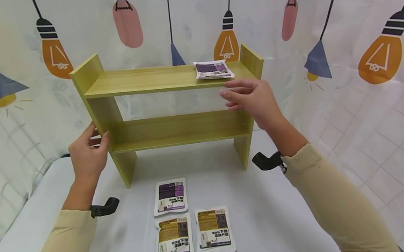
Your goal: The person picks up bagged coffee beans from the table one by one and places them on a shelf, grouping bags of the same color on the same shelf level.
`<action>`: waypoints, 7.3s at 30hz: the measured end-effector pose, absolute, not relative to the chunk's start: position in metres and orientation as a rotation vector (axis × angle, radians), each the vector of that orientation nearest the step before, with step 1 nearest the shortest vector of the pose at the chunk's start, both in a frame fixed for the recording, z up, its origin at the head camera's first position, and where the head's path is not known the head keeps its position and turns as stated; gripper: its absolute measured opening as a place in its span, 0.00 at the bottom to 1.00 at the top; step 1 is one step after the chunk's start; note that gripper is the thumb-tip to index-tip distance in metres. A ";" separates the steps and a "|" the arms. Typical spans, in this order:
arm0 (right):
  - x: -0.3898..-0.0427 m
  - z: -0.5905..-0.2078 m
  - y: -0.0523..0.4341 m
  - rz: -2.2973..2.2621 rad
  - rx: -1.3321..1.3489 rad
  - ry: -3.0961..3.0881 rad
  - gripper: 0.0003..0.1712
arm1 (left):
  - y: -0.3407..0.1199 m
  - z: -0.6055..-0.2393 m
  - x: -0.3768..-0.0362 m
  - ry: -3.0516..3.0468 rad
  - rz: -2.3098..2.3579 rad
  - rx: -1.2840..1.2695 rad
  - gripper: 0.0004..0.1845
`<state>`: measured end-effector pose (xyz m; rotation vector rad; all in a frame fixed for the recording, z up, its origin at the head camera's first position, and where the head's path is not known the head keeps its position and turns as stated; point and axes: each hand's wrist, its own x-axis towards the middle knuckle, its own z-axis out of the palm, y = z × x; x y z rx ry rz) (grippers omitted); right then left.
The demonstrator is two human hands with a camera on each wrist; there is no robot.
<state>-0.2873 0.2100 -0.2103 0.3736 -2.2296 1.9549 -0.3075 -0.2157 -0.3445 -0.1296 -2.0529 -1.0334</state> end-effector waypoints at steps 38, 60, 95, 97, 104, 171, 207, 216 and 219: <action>-0.266 -0.310 0.176 1.674 0.528 -2.377 0.26 | -0.215 -0.345 -0.308 -2.053 -1.045 -0.130 0.24; -0.258 -0.370 0.147 1.718 0.598 -2.411 0.26 | -0.214 -0.344 -0.307 -2.057 -1.043 -0.115 0.24; -0.257 -0.429 0.105 1.856 0.385 -2.742 0.31 | -0.214 -0.346 -0.307 -2.063 -1.024 -0.106 0.24; -0.257 -0.431 0.102 1.849 0.387 -2.775 0.33 | -0.214 -0.345 -0.307 -2.060 -1.024 -0.108 0.24; -0.259 -0.438 0.092 1.857 0.404 -2.820 0.36 | -0.214 -0.345 -0.307 -2.053 -1.033 -0.118 0.24; -0.273 -0.440 0.051 1.280 0.329 -3.057 0.27 | -0.214 -0.346 -0.307 -2.050 -1.047 -0.121 0.24; -0.280 -0.448 0.055 1.646 0.356 -2.951 0.28 | -0.214 -0.346 -0.305 -2.061 -1.041 -0.115 0.25; -0.279 -0.444 0.059 1.877 0.344 -2.875 0.27 | -0.214 -0.345 -0.306 -2.062 -1.040 -0.113 0.25; -0.278 -0.441 0.061 1.939 0.347 -2.847 0.27 | -0.214 -0.345 -0.305 -2.059 -1.047 -0.116 0.25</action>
